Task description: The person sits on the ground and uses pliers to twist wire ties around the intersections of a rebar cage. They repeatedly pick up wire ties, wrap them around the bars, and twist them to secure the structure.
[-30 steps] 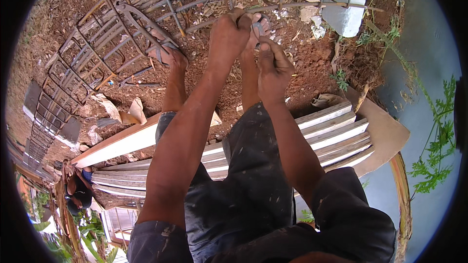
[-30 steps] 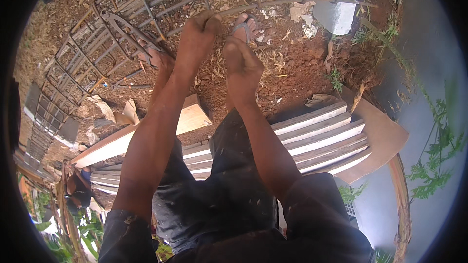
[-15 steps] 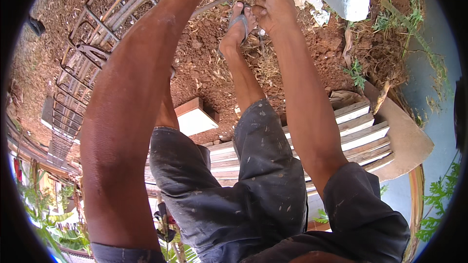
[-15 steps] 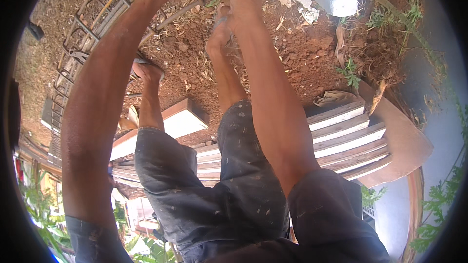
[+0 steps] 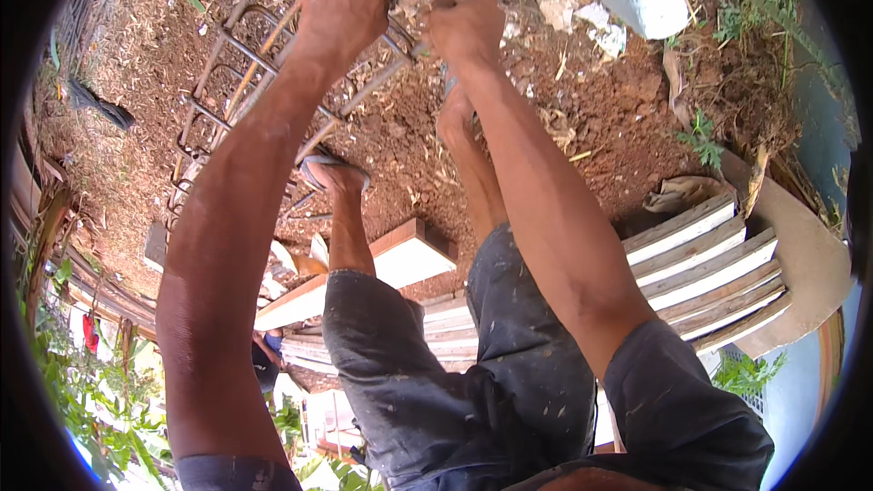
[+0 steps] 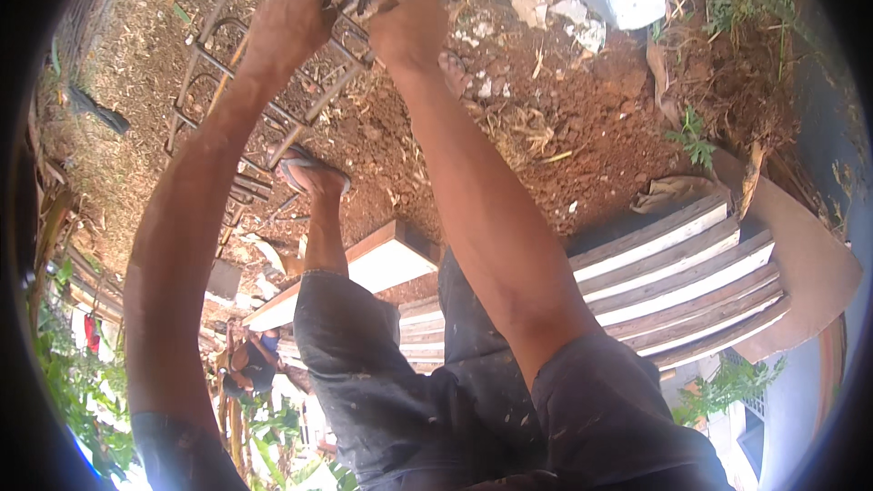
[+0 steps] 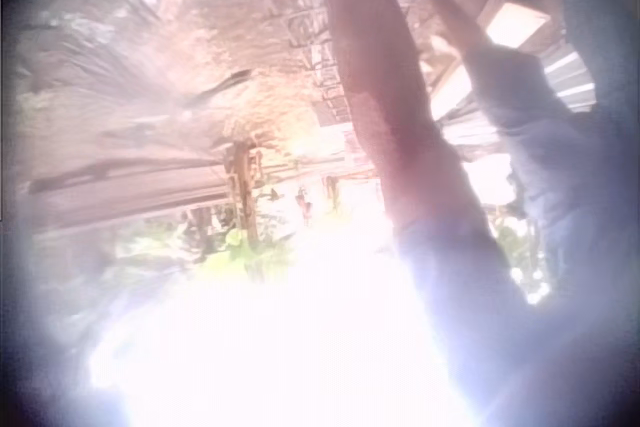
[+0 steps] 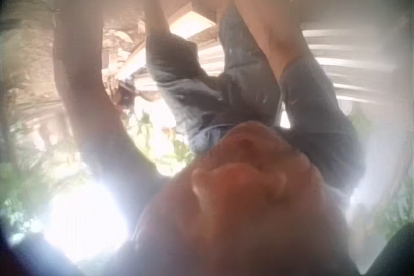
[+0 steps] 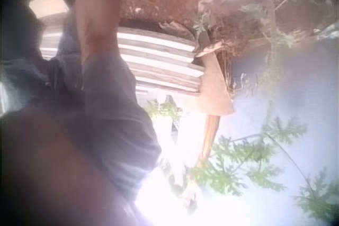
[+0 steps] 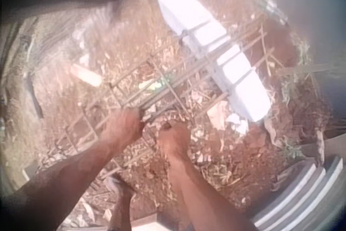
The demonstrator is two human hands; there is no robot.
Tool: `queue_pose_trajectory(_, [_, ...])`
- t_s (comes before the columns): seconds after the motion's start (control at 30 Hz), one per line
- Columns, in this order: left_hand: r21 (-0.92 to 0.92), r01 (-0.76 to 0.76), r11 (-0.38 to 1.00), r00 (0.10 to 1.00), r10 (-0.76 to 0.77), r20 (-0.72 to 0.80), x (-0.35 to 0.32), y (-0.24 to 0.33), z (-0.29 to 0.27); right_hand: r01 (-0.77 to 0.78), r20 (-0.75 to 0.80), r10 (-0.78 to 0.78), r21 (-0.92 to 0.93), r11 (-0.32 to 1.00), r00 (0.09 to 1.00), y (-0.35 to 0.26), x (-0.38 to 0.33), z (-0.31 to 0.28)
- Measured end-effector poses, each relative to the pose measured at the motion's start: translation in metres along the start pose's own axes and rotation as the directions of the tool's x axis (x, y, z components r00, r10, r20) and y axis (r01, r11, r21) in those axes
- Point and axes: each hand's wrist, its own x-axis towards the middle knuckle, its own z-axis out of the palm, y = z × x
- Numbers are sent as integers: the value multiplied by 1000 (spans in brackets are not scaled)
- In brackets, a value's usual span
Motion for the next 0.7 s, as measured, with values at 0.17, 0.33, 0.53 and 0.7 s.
queue_pose_trajectory(0.17, [-307, -8, 952, 942, -96, -322, -27, -5, 7, -220, 187, 194, 127, 967, 963, -13, 3, 22])
queue_pose_trajectory(0.33, [-541, -5, 841, 835, -294, -464, -53, 10, 36, -39, 77, 25, 186, 982, 997, -5, -12, 28])
queue_pose_trajectory(0.53, [-779, -190, 597, 675, -497, -545, -73, 33, 64, 52, 396, -96, 120, 991, 913, 6, 10, 15])
queue_pose_trajectory(0.7, [-815, -163, 557, 673, -541, -504, -79, 17, 74, 7, 526, -8, 3, 1000, 851, -17, 0, 3])
